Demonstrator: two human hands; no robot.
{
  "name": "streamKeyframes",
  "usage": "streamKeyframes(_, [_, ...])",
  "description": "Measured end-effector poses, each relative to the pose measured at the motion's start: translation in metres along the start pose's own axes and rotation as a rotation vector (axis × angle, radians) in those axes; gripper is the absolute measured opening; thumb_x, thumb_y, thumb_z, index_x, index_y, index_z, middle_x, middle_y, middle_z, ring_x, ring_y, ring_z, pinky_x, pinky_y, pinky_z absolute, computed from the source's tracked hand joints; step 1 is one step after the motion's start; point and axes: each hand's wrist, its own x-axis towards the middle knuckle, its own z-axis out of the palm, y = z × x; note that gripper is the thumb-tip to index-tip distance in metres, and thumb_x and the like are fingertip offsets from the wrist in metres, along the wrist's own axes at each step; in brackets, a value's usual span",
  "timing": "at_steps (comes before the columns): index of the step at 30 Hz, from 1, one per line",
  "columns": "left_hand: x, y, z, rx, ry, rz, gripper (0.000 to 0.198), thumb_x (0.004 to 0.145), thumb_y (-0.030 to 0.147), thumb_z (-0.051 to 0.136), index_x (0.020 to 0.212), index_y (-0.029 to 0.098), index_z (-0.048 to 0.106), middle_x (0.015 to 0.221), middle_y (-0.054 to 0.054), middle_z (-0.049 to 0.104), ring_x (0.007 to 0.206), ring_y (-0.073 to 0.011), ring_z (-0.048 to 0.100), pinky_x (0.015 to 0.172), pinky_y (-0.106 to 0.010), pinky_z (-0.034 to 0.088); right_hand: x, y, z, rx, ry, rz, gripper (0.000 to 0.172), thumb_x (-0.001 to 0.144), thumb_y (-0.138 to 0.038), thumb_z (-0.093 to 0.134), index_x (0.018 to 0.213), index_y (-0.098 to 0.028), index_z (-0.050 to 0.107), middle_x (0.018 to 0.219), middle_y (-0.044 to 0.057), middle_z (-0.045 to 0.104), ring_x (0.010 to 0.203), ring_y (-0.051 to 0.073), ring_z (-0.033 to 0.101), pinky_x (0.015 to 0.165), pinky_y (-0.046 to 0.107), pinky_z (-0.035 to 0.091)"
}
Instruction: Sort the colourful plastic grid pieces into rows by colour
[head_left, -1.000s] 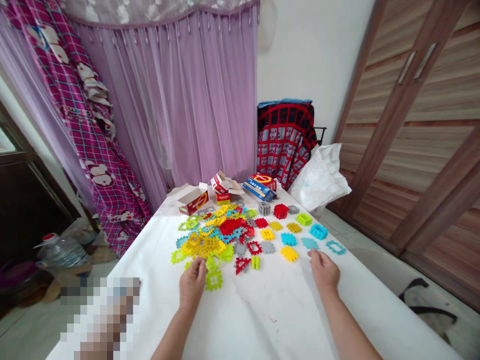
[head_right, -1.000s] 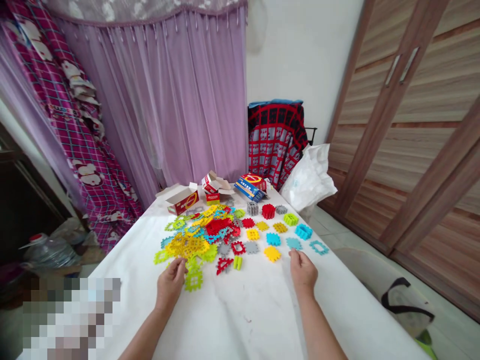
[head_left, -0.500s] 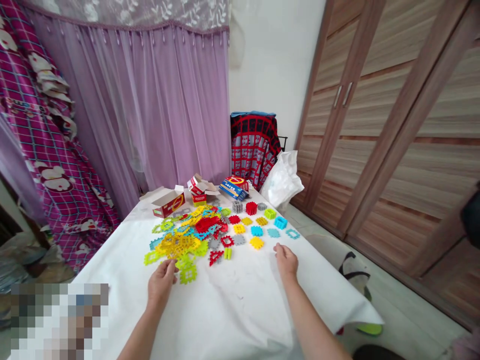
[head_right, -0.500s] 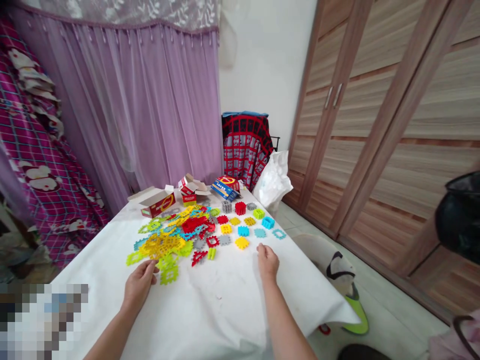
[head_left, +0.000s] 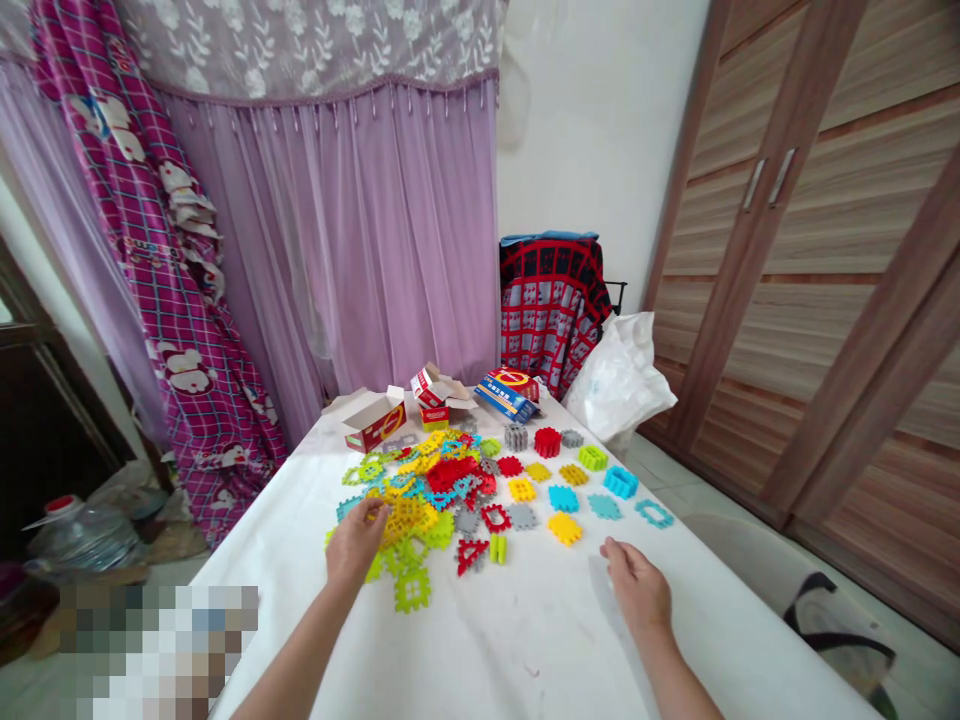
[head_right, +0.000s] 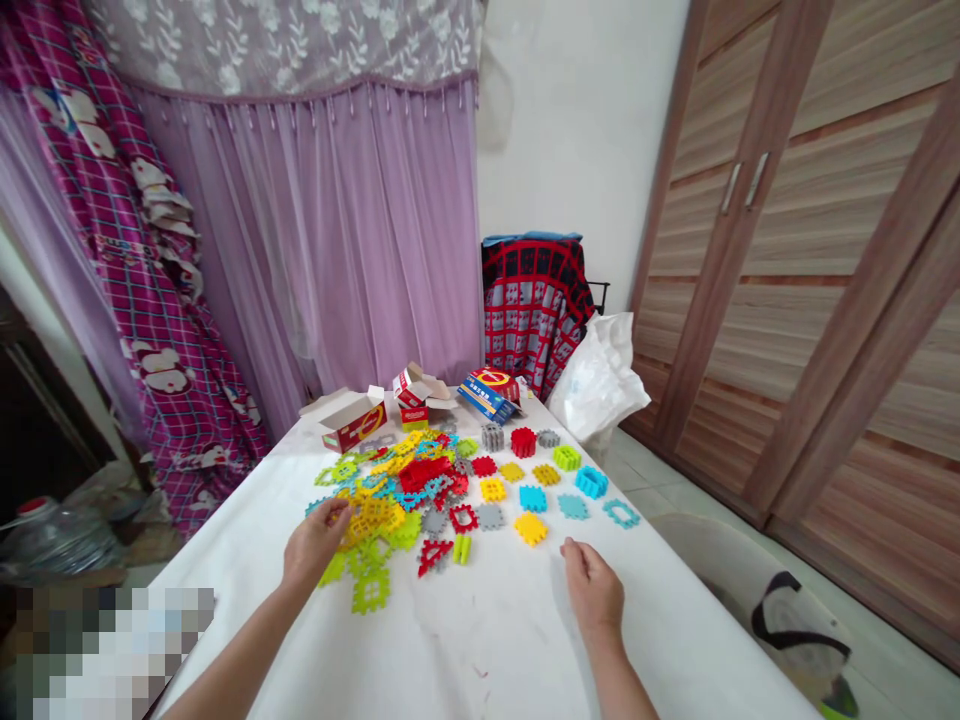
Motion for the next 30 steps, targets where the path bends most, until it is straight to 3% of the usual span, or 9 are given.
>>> streamKeyframes(3, [0.033,0.016,0.006,0.142,-0.023,0.035,0.030,0.081,0.043,0.055,0.101,0.024,0.068,0.111,-0.009,0.072,0.107,-0.0269,0.064,0.089,-0.037,0.046,0.000,0.001,0.000,-0.010,-0.024,0.006,0.053,0.063,-0.069,0.049,0.066,-0.021,0.071,0.078,0.009,0.076,0.070,0.028,0.068,0.061,0.034,0.051])
streamKeyframes(8, [0.067,0.043,0.036,0.312,-0.066,-0.001,0.049,0.082,0.051,0.057,0.114,0.014,0.063,0.119,-0.019,0.066,0.119,-0.0338,0.056,0.101,-0.049,0.039,0.002,0.009,0.001,0.035,-0.019,0.000,0.052,0.064,-0.069,0.055,0.067,-0.021,0.071,0.075,0.008,0.076,0.069,0.027,0.068,0.059,0.031,0.052])
streamKeyframes(13, [0.083,0.059,0.061,0.419,-0.108,-0.083,0.049,0.086,0.051,0.058,0.119,0.015,0.058,0.122,-0.012,0.061,0.115,-0.0264,0.057,0.099,-0.052,0.045,0.002,0.010,0.001,0.020,-0.026,0.004,0.053,0.064,-0.071,0.056,0.066,-0.021,0.071,0.073,0.007,0.075,0.065,0.026,0.067,0.057,0.031,0.052])
streamKeyframes(16, [0.092,0.059,0.063,0.432,-0.128,-0.112,0.043,0.088,0.044,0.059,0.121,0.017,0.057,0.125,-0.010,0.058,0.110,-0.0235,0.058,0.094,-0.049,0.050,0.001,0.006,0.000,0.004,-0.032,0.005,0.054,0.064,-0.072,0.055,0.066,-0.020,0.071,0.073,0.007,0.075,0.065,0.026,0.066,0.060,0.031,0.052])
streamKeyframes(19, [0.096,0.051,0.055,0.392,-0.122,-0.094,0.044,0.087,0.045,0.059,0.120,0.016,0.057,0.121,-0.012,0.062,0.112,-0.0267,0.059,0.097,-0.052,0.046,-0.001,0.002,-0.001,-0.020,-0.036,0.033,0.055,0.065,-0.072,0.053,0.068,-0.020,0.071,0.073,0.007,0.075,0.065,0.025,0.065,0.060,0.031,0.052])
streamKeyframes(22, [0.081,0.037,0.043,0.287,-0.122,0.003,0.048,0.084,0.044,0.058,0.123,0.016,0.054,0.119,-0.015,0.065,0.113,-0.0307,0.061,0.099,-0.051,0.044,-0.001,0.000,-0.002,-0.032,-0.034,0.050,0.055,0.065,-0.071,0.051,0.068,-0.019,0.071,0.073,0.008,0.074,0.064,0.024,0.064,0.059,0.031,0.050])
streamKeyframes(26, [0.033,0.018,0.036,0.098,-0.183,0.242,0.051,0.081,0.037,0.057,0.129,0.023,0.048,0.127,-0.007,0.064,0.111,-0.0209,0.063,0.095,-0.035,0.050,-0.002,-0.003,-0.002,-0.036,-0.032,0.026,0.054,0.065,-0.070,0.051,0.067,-0.020,0.070,0.075,0.008,0.075,0.065,0.024,0.065,0.061,0.031,0.050])
streamKeyframes(30, [-0.016,0.007,0.042,-0.017,-0.242,0.449,0.047,0.079,0.030,0.058,0.126,0.024,0.053,0.123,-0.007,0.066,0.113,-0.0220,0.062,0.100,-0.039,0.047,-0.012,-0.011,0.007,-0.104,-0.001,-0.148,0.051,0.072,-0.067,0.047,0.065,-0.021,0.068,0.071,0.008,0.074,0.066,0.023,0.065,0.063,0.030,0.049])
